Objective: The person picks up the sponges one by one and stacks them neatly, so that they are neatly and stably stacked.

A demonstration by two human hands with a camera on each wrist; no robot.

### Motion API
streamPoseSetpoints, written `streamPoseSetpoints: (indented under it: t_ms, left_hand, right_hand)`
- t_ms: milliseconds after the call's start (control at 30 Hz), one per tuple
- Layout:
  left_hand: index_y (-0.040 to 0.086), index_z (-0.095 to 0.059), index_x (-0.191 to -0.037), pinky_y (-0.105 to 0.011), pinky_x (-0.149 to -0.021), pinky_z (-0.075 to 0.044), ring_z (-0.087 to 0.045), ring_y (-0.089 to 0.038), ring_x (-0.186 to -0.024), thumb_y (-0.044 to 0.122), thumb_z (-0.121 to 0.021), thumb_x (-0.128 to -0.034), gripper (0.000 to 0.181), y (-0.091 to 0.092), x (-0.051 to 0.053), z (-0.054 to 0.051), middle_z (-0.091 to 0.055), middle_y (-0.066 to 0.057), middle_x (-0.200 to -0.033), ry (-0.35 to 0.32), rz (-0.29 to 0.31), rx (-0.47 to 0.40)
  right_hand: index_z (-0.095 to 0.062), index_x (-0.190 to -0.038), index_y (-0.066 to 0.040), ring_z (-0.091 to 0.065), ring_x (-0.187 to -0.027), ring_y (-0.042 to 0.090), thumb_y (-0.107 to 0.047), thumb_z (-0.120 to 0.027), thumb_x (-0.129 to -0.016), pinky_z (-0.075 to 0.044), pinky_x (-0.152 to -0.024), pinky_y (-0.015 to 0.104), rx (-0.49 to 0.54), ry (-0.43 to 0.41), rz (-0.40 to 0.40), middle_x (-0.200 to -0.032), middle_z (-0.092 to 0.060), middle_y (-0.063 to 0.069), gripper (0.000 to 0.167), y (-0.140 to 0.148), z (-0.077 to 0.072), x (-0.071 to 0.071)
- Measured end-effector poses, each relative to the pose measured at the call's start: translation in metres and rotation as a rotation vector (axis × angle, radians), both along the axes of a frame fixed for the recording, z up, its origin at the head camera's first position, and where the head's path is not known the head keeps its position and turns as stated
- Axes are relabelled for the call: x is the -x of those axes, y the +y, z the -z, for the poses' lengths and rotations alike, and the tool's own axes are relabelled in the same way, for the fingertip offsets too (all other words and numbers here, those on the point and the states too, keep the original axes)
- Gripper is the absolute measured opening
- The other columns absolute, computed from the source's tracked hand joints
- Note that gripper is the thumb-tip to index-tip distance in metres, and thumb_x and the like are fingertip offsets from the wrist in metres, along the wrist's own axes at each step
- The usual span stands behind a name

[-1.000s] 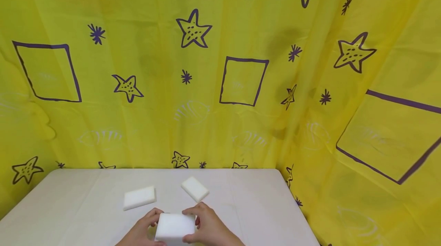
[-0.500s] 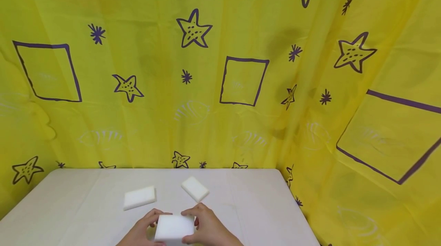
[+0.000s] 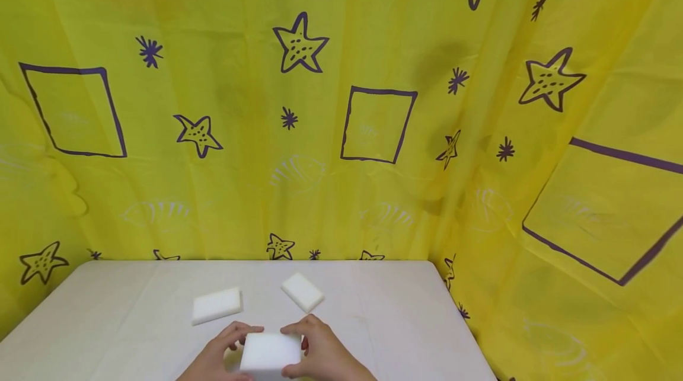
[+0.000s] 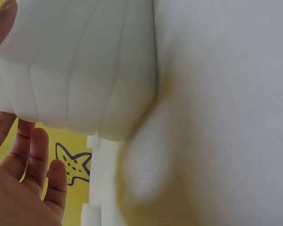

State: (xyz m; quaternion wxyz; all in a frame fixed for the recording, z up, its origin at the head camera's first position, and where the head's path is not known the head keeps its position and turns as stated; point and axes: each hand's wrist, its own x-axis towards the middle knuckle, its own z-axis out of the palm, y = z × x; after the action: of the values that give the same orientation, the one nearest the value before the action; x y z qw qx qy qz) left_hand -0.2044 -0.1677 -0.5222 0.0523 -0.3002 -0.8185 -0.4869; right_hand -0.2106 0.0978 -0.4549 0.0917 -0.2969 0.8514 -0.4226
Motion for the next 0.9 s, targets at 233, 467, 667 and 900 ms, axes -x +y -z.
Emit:
streamPoseSetpoints:
  t_ms: [233,467,667,900]
  left_hand:
    - [0.014,-0.060,-0.131,-0.023,-0.070,-0.038,-0.048,0.000,-0.098,0.025,-0.088,-0.0729,0.066,0.0031,-0.0020,-0.0073,-0.057,0.000,-0.114,0.044,-0.017,-0.017]
    - [0.014,-0.062,-0.129,-0.023,-0.068,-0.037,-0.047,0.000,-0.097,0.023,-0.088,-0.0735,0.061,0.0042,-0.0017,-0.0066,-0.057,0.000,-0.113,0.072,-0.013,-0.018]
    - [0.013,-0.064,-0.125,-0.023,-0.067,-0.038,-0.048,0.000,-0.096,0.023,-0.088,-0.0726,0.059,0.0046,-0.0005,-0.0042,-0.057,0.002,-0.111,0.128,-0.006,-0.044]
    - [0.014,-0.064,-0.124,-0.024,-0.068,-0.040,-0.049,0.000,-0.095,0.025,-0.088,-0.0730,0.058,0.0045,0.0019,-0.0019,-0.057,0.003,-0.109,0.169,-0.007,-0.039]
  right_hand:
    - [-0.068,-0.122,-0.009,-0.049,-0.074,0.005,-0.017,-0.087,-0.071,-0.045,-0.066,0.019,0.001,0.001,-0.003,-0.103,-0.055,-0.007,0.055,0.0002,0.0001,0.0001]
    - [-0.068,-0.123,-0.009,-0.050,-0.075,0.005,-0.018,-0.088,-0.071,-0.045,-0.066,0.020,0.002,0.012,-0.002,-0.102,-0.055,-0.007,0.056,0.0012,-0.0004,-0.0009]
    - [-0.067,-0.123,-0.007,-0.049,-0.076,0.002,-0.018,-0.088,-0.072,-0.046,-0.067,0.020,0.027,0.011,0.003,-0.100,-0.055,-0.008,0.056,0.0032,0.0010,-0.0012]
    - [-0.067,-0.123,-0.006,-0.050,-0.077,0.000,-0.016,-0.088,-0.072,-0.048,-0.069,0.020,0.058,-0.012,0.013,-0.103,-0.055,-0.007,0.056,0.0051,0.0033,-0.0024]
